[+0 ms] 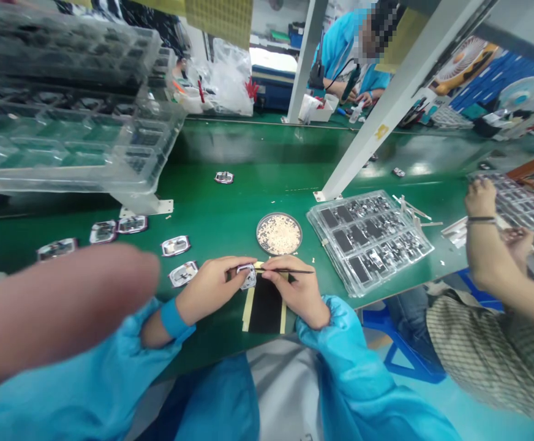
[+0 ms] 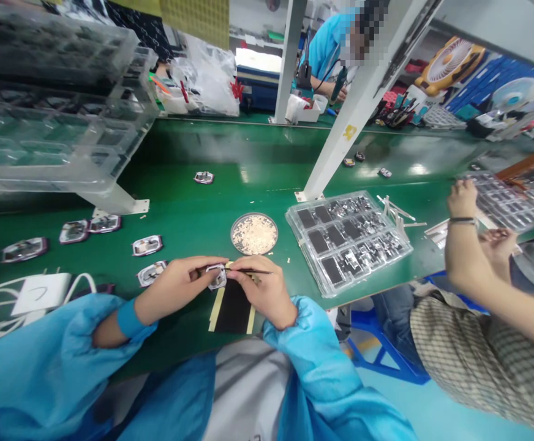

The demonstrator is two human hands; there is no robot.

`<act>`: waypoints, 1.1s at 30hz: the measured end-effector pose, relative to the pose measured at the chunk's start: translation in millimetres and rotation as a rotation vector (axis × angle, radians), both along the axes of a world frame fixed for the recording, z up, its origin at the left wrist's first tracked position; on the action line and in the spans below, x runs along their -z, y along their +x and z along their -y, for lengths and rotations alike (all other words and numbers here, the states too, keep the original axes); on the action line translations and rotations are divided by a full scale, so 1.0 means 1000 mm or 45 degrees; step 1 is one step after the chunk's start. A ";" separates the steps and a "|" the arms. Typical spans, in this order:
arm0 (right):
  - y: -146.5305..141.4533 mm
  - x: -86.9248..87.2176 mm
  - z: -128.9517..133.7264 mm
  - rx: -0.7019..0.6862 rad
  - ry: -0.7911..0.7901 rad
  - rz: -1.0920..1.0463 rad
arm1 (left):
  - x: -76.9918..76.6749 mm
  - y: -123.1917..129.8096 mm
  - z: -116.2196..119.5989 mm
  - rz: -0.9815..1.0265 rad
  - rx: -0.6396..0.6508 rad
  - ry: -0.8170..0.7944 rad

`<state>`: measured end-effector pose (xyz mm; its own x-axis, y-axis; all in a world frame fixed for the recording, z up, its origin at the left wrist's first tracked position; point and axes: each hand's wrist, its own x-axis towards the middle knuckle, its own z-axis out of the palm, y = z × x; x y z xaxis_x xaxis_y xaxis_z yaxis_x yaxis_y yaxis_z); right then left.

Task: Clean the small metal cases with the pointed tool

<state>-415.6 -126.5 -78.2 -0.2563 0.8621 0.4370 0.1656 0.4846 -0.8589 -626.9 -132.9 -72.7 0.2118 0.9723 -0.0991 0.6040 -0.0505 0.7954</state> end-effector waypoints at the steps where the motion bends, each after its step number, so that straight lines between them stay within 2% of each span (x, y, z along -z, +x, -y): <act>1: 0.000 0.000 0.000 -0.003 -0.002 0.000 | 0.000 0.000 0.000 0.000 0.000 0.002; 21: -0.001 0.000 0.003 0.034 0.084 0.060 | -0.005 0.000 0.001 -0.023 0.035 0.013; 33: 0.003 -0.004 0.009 0.061 -0.046 0.072 | -0.008 0.001 0.003 -0.030 0.061 0.071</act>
<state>-412.4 -135.5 -73.8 -0.2377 0.8891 0.3912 0.2365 0.4436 -0.8644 -626.0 -135.7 -65.1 0.2568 0.9651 -0.0508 0.6182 -0.1236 0.7763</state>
